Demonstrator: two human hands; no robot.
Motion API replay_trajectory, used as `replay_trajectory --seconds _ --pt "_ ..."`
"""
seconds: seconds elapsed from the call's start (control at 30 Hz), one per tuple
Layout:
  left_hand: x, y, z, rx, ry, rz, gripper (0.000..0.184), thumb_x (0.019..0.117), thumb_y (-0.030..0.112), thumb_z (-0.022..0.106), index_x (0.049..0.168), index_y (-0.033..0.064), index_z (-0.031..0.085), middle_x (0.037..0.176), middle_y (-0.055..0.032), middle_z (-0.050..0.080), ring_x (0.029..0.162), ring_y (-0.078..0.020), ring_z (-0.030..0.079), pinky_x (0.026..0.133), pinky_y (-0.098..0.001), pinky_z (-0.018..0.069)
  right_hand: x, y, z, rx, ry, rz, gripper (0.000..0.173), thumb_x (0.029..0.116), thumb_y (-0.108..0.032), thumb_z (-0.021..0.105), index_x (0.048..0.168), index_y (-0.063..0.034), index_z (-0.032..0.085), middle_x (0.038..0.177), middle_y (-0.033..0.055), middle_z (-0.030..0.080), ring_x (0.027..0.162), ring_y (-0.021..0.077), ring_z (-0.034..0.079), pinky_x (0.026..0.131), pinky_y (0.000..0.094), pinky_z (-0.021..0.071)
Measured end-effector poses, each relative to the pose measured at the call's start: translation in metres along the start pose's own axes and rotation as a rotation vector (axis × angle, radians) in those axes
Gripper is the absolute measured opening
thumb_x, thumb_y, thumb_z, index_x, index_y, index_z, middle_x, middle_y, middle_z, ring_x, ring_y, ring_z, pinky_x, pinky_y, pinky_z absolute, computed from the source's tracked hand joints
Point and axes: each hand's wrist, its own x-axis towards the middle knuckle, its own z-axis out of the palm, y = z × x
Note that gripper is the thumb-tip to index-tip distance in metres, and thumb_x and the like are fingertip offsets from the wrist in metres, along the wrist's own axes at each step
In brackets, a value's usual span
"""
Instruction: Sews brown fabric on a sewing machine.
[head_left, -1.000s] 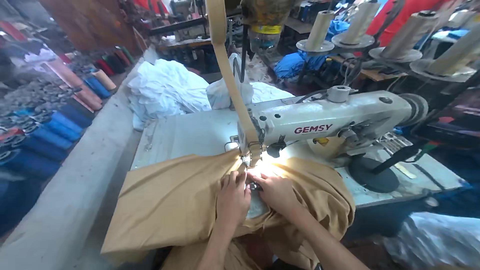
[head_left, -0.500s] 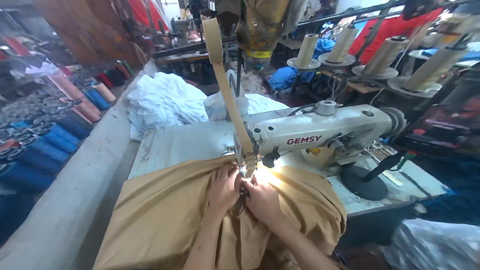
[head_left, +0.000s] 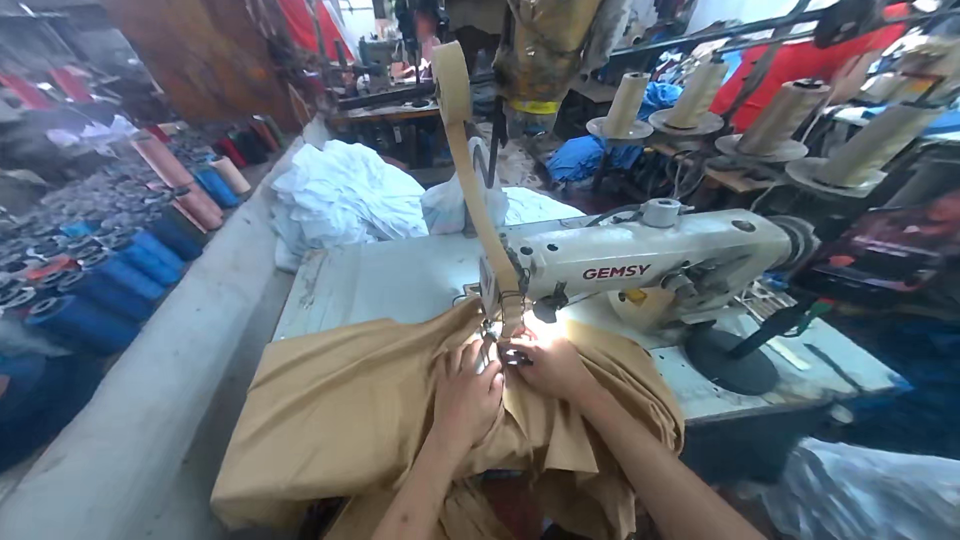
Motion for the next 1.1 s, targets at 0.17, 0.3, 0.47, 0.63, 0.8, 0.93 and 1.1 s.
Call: replay_trajectory --seconds 0.17,0.3,0.47,0.63,0.8,0.93,1.1 --pt "-0.001 0.0 0.004 -0.007 0.024 0.005 0.042 0.106 0.045 0.036 0.134 0.0372 0.066 0.16 -0.0033 0.044 0.148 -0.0289 0.037 0.12 -0.0596 0.0225 -0.004 -0.012 -0.017 0.003 -0.128 0.16 0.041 0.0992 -0.049 0.06 0.131 -0.0256 0.071 0.132 0.0104 0.067 0.112 0.0315 0.068 0.09 0.0552 0.0559" --pt "-0.002 -0.005 0.006 -0.032 0.058 0.052 0.035 0.1031 0.035 0.048 0.132 0.0324 0.068 0.158 -0.0043 0.046 0.147 -0.0313 0.038 0.119 -0.0612 0.0245 -0.031 -0.08 -0.033 0.193 -0.216 0.405 0.04 0.0963 -0.023 0.061 0.135 -0.0178 0.067 0.12 0.0122 0.068 0.103 0.0305 0.069 0.088 0.0534 0.057" --pt "0.002 -0.014 0.0 -0.073 0.012 0.113 0.036 0.0927 0.035 0.063 0.129 0.0367 0.069 0.16 -0.0003 0.043 0.152 -0.0286 0.03 0.12 -0.0618 0.0203 -0.039 -0.101 0.013 -0.07 -0.012 0.445 0.046 0.0866 -0.021 0.069 0.132 -0.0149 0.069 0.109 0.0131 0.07 0.086 0.0315 0.072 0.065 0.0512 0.059" --pt "0.012 -0.022 -0.005 -0.095 -0.019 0.165 0.031 0.0953 0.034 0.059 0.123 0.0332 0.072 0.158 0.0015 0.045 0.153 -0.0266 0.027 0.121 -0.0629 0.0164 -0.035 -0.082 0.006 -0.096 -0.082 0.334 0.046 0.0872 -0.022 0.069 0.133 -0.0192 0.068 0.108 0.0115 0.073 0.095 0.0317 0.072 0.072 0.0521 0.0591" --pt "0.011 -0.027 0.002 -0.063 0.15 0.236 0.029 0.0873 0.042 0.07 0.114 0.0326 0.075 0.149 0.0006 0.056 0.148 -0.0322 0.038 0.114 -0.072 0.0244 -0.034 -0.065 0.009 -0.088 -0.061 0.187 0.043 0.0842 -0.021 0.071 0.127 -0.0177 0.07 0.1 0.0101 0.075 0.083 0.0325 0.073 0.064 0.054 0.0578" --pt "0.02 -0.018 0.001 0.006 0.224 0.169 0.037 0.0797 0.039 0.075 0.116 0.0359 0.075 0.145 -0.0003 0.059 0.144 -0.0344 0.043 0.113 -0.0745 0.023 -0.019 -0.04 0.014 -0.059 -0.027 0.075 0.037 0.0878 -0.021 0.068 0.125 -0.0183 0.07 0.097 0.0082 0.074 0.082 0.0301 0.073 0.064 0.053 0.0578" --pt "0.027 0.024 -0.008 0.025 0.21 -0.188 0.025 0.0866 0.028 0.071 0.11 0.0305 0.08 0.138 -0.0069 0.063 0.132 -0.0343 0.052 0.109 -0.0642 0.0341 -0.006 -0.023 0.02 -0.104 0.104 0.027 0.019 0.093 -0.02 0.063 0.107 -0.0159 0.075 0.093 0.0063 0.075 0.084 0.0262 0.074 0.066 0.0495 0.0596"
